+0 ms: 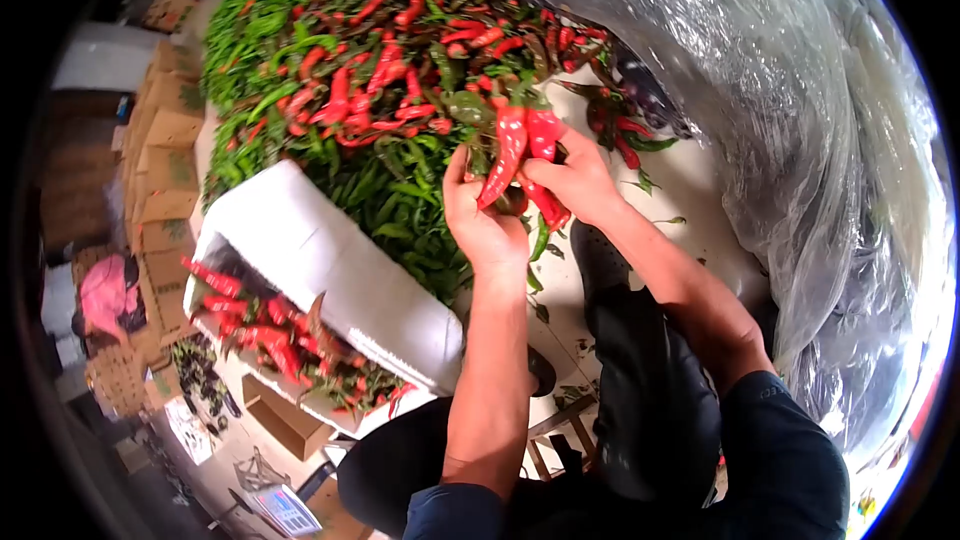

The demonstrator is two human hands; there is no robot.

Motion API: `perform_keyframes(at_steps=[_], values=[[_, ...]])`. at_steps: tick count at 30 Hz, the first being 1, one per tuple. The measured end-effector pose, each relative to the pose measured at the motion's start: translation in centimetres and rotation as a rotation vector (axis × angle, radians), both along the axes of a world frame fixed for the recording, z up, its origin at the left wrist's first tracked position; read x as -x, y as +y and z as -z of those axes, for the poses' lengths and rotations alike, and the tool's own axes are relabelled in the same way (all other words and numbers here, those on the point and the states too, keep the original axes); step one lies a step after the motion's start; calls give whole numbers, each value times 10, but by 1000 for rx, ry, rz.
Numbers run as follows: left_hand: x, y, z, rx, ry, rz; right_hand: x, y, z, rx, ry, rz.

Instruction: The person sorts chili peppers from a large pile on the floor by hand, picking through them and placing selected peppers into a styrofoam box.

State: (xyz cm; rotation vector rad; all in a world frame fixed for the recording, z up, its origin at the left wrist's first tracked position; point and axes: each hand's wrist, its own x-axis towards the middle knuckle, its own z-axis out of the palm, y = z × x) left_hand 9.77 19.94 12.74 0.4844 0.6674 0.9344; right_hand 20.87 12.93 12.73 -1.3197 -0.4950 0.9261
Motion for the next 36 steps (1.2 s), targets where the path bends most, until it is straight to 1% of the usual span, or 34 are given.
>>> perform_keyframes(at_steps=[1,2,3,4,6,7,8,9,10,11,12,13,14,15,16,17,18,19,20,21,22,23,24,25,26,27,28,29,30,31,32,34,35,36], values=[[16,7,-24,-33,32,-22,14,11,-53,-104,79,-124],[31,10,-58,-93,52,-77,29,20,-87,-151,59,-199],[47,14,-91,-151,73,-132,43,31,-97,-193,51,-286],[68,23,-110,-213,69,-150,58,44,-111,-236,41,-374],[111,41,-154,-273,199,-231,98,68,-145,-181,-122,-458],[136,52,-174,-226,238,-239,123,77,-169,-233,-138,-474],[159,58,-196,-188,216,-288,148,85,-191,-283,-152,-490],[184,67,-213,-157,243,-310,171,92,-205,-235,-303,-480],[207,73,-227,-118,274,-332,194,106,-209,-278,-291,-513],[227,76,-242,-139,310,-399,214,111,-214,-239,-346,-528],[254,94,-235,-178,360,-411,236,114,-226,-198,-403,-538],[273,94,-247,-202,329,-453,261,126,-218,-305,-350,-480],[290,96,-259,-227,295,-489,282,135,-210,-364,-249,-479],[320,118,-244,-219,186,-411,303,144,-206,-329,-181,-465],[343,130,-238,-255,123,-337,320,155,-193,-291,-113,-450],[358,137,-238,-198,163,-334,332,172,-166,-197,-161,-457],[370,140,-236,-137,204,-331,336,182,-158,-114,-184,-534],[373,134,-246,-116,321,-322,338,189,-150,-27,-206,-611],[383,144,-232,-156,369,-273,340,193,-140,61,-228,-686],[386,143,-237,-149,536,-250,348,193,-138,-122,-267,-605],[388,143,-242,-140,702,-225,344,187,-138,-28,-299,-548],[398,155,-232,-205,822,-192,340,187,-134,3,-448,-557],[401,160,-233,-197,888,-173,332,190,-130,32,-598,-562],[403,162,-239,-256,939,-125,324,195,-126,95,-551,-717],[406,165,-243,-316,991,-76,320,191,-119,135,-640,-748],[408,172,-243,-249,959,-1,319,182,-129,173,-730,-776],[411,181,-236,-269,942,28,316,175,-139,210,-819,-803],[415,190,-224,-290,925,58,309,174,-146,200,-837,-961],[413,187,-228,-310,909,88,303,174,-146,201,-929,-983],[409,173,-236,-278,973,65,299,174,-145,201,-1022,-1005],[413,171,-233,-263,977,27,295,173,-145,201,-1114,-1026],[420,172,-221,-238,984,-48,287,167,-161,248,-1098,-974],[424,170,-214,-265,964,-138,282,167,-165,274,-1067,-956],[426,164,-214,-309,865,-215,278,167,-165,301,-1036,-940]])
